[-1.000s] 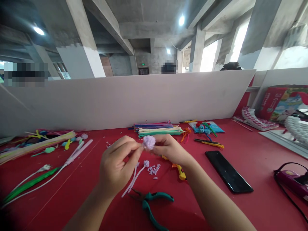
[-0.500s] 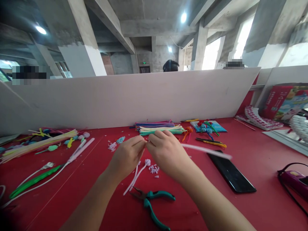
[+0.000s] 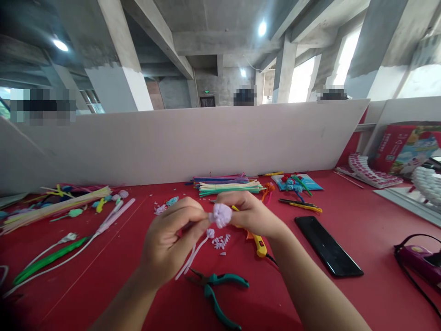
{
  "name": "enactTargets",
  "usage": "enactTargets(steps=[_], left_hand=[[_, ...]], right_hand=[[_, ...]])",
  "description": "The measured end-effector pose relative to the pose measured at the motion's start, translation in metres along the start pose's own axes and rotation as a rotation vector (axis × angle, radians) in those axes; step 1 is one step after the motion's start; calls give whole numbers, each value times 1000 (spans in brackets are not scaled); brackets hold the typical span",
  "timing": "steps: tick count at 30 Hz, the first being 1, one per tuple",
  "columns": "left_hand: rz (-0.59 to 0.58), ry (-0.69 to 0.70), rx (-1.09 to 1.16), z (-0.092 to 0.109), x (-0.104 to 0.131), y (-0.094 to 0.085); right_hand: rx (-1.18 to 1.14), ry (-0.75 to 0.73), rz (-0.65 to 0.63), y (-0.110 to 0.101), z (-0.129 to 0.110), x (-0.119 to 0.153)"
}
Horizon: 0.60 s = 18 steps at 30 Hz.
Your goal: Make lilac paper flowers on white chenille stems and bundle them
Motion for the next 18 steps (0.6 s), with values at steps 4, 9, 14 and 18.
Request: enactTargets(steps=[4,9,14,18], left_hand=[[199,192,-393,-5,1,-10],[318,11,-306,-16,2,-14],[299,-418,40,-29,3,-7],[325,-736,375,-44,6,0]], right_hand=[[-195,155,139,28,14,-3],[-130,148,363,53,4,-3],[439,-78,476,60,-11,1],[623,-246,495,61,-11,0]])
Point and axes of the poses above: each hand's wrist, its own x-axis away from the middle knuckle, its own y-axis out of the palm, z = x × y, the point moved 3 cm from there along -x, towards the middle knuckle, and after that the axes turned 5 degrees about z, right-handed, at the moved point
